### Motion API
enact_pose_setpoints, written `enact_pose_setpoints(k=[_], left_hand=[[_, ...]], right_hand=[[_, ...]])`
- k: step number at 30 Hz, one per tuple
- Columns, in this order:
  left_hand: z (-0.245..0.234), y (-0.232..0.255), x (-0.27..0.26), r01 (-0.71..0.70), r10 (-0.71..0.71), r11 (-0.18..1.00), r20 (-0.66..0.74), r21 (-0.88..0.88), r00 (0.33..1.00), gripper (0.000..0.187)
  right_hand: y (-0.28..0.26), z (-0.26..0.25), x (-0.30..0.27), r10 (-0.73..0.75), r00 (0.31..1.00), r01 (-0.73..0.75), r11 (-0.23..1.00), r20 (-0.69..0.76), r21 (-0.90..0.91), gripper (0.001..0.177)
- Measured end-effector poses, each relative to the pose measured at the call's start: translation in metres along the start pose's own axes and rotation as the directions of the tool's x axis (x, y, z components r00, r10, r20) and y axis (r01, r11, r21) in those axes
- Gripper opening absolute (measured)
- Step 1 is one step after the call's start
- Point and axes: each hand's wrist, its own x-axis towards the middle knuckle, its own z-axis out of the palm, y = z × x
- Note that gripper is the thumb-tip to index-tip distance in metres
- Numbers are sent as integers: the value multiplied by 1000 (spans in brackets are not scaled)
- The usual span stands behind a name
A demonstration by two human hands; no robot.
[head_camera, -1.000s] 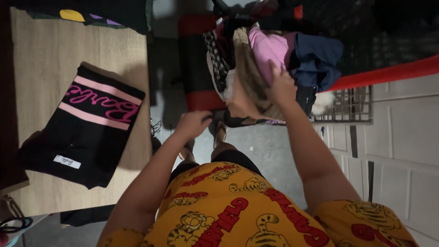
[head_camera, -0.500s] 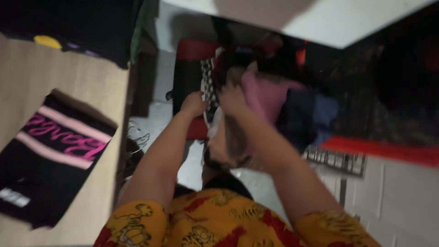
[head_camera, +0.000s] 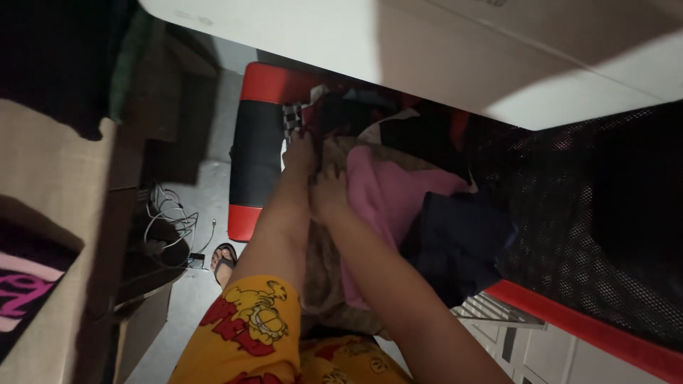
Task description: The recorder is folding multiple black t-shirts and stacking them on a wooden shelf.
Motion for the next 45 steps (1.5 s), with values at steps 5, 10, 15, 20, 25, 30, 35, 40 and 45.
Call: enact_pose_setpoints(k=[5, 10, 15, 20, 25, 30, 35, 40, 45], left_hand=[[-40, 32, -12, 137, -128, 969, 59, -205, 990, 35], [47, -46, 23, -148, 172, 945, 56, -291, 984, 48], [-14, -8, -29, 22, 15, 889, 77, -457, 997, 62], [-37, 5, -67, -42, 104, 799, 69, -600, 992, 60], [-119, 48, -113, -49, 158, 689, 83, -723, 984, 53], [-236, 44, -158, -98, 379, 390, 62, -916, 923, 47], [-321, 27, -214, -102, 307, -36, -108, -994, 946, 36], [-356, 9, -259, -8, 136, -394, -67, -919, 988, 35], [-396, -22, -299, -170, -52, -485, -166, -858, 985, 35]], right_hand=[[-2, -12, -1, 14, 995, -17, 999, 95, 29, 66], [1, 38, 38, 107, 986, -104, 994, 127, -33, 61], [14, 72, 70, 191, 982, -191, 981, 10, 22, 68], [12, 81, 80, 273, 929, -239, 958, -250, 160, 79], [21, 51, 69, 274, 918, -199, 944, -288, 264, 77], [26, 174, 191, 647, 287, 95, 715, -706, 693, 62], [-2, -7, 67, -219, 941, 249, -71, -259, 966, 61], [-47, -13, 30, -559, 818, -247, -558, -138, 792, 66], [-110, -52, -67, -703, 634, -374, -644, -324, 668, 101]])
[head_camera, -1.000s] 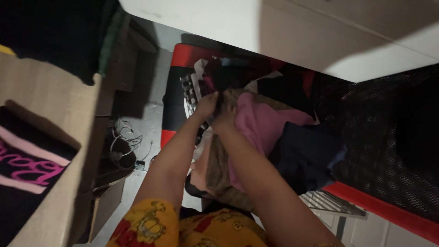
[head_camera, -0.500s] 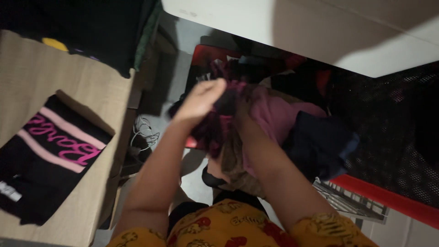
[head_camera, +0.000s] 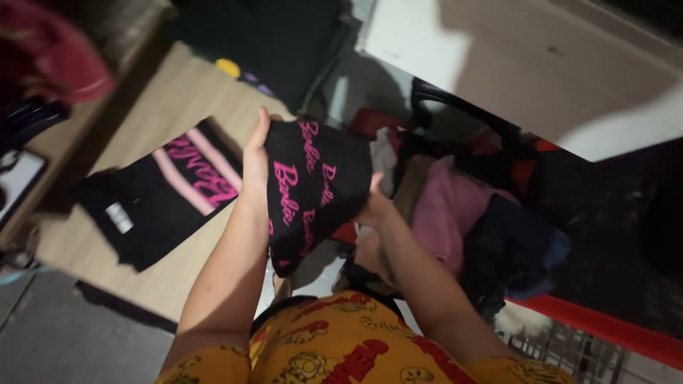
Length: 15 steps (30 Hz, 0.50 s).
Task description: The recorder is folding multiple black t-shirts and stacking them on a wooden shelf.
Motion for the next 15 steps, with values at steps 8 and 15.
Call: enact_pose_setpoints(k=[8, 15], left_hand=[[-52, 62, -14, -415, 411, 763, 124, 495, 903, 26], [-44, 150, -74, -367, 363, 776, 112, 513, 925, 44]], right_hand=[[6, 66, 14, -87, 984, 23, 929, -156, -369, 51], [-74, 239, 52, -461, 873, 278, 735, -156, -618, 43]])
